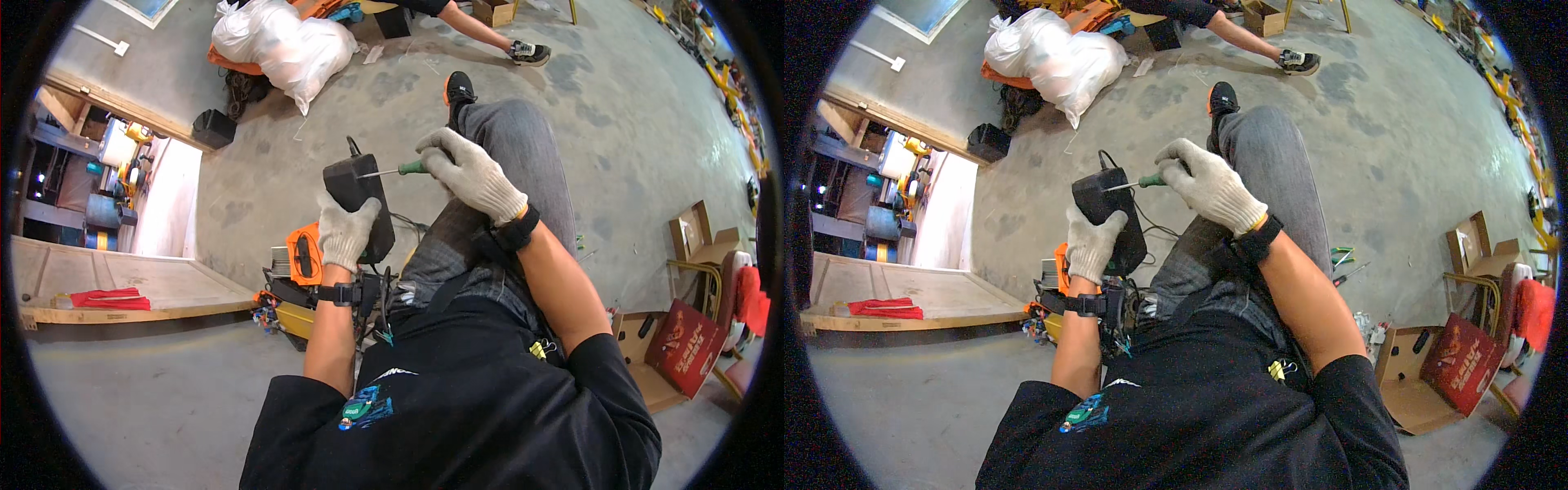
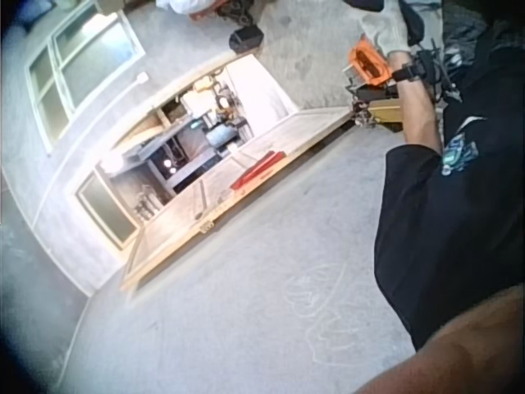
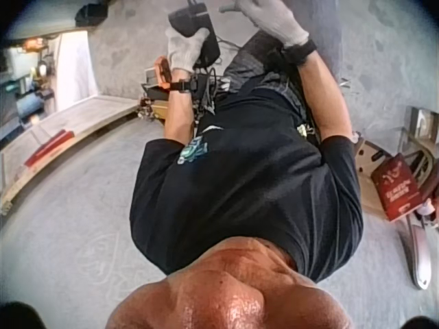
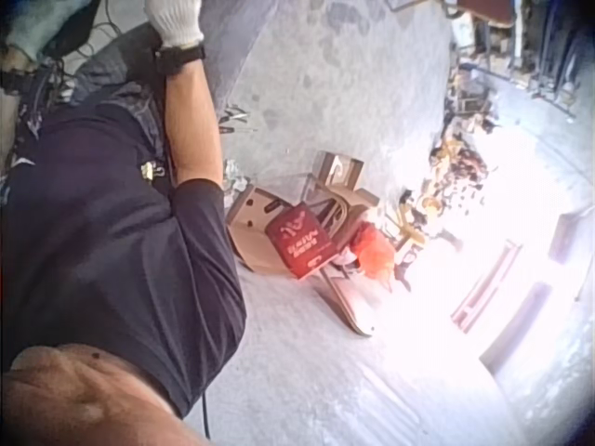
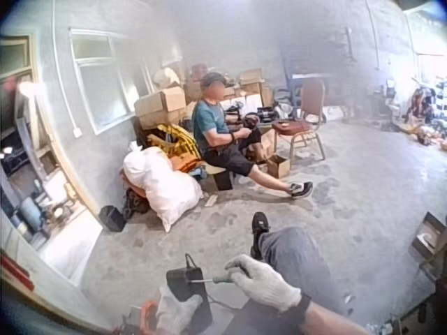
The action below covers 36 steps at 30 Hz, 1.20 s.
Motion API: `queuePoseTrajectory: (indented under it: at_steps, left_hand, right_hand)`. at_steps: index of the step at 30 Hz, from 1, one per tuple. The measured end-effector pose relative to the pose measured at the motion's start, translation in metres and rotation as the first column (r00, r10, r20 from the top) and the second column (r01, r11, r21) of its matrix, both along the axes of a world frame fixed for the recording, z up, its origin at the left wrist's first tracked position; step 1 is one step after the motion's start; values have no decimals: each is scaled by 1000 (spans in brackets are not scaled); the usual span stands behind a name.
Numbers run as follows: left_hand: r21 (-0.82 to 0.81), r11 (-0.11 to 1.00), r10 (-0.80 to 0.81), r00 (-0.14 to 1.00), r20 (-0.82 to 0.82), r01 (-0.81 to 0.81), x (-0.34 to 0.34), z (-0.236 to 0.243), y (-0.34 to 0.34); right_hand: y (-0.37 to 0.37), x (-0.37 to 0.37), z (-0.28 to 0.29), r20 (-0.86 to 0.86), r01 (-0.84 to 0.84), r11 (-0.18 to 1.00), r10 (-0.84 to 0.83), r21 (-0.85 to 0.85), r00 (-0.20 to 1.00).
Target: The recorder is using a screwdriver to open a power supply brick.
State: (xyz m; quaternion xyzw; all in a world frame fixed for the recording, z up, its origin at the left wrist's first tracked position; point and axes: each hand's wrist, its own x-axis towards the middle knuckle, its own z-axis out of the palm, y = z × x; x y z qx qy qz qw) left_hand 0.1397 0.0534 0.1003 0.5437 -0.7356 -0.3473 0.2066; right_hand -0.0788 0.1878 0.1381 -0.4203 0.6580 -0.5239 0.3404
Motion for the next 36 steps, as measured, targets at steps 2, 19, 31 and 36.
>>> queuePoseTrajectory:
  at_steps: [2, 19, 31, 36]
  left_hand:
    - [12, 1000, -3, 1000, -29, 3, 0, 2, 1]
    - [1, 1000, 16, 998, -57, -16, -2, 5, 1]
    - [22, 1000, 22, 1000, -4, -22, -1, 8, 7]
    - [-19, 1000, 17, 999, 36, -16, 1, 6, 8]
  right_hand:
    - [0, 2, -2, -11, 4, 999, -5, -38, 1000]
    - [-1, 3, -5, -62, -30, 982, 19, -188, 998]
    - [-3, 1, -9, -55, 7, 995, -12, -99, 998]
    - [-2, 5, -5, -174, 5, 981, -39, -192, 984]
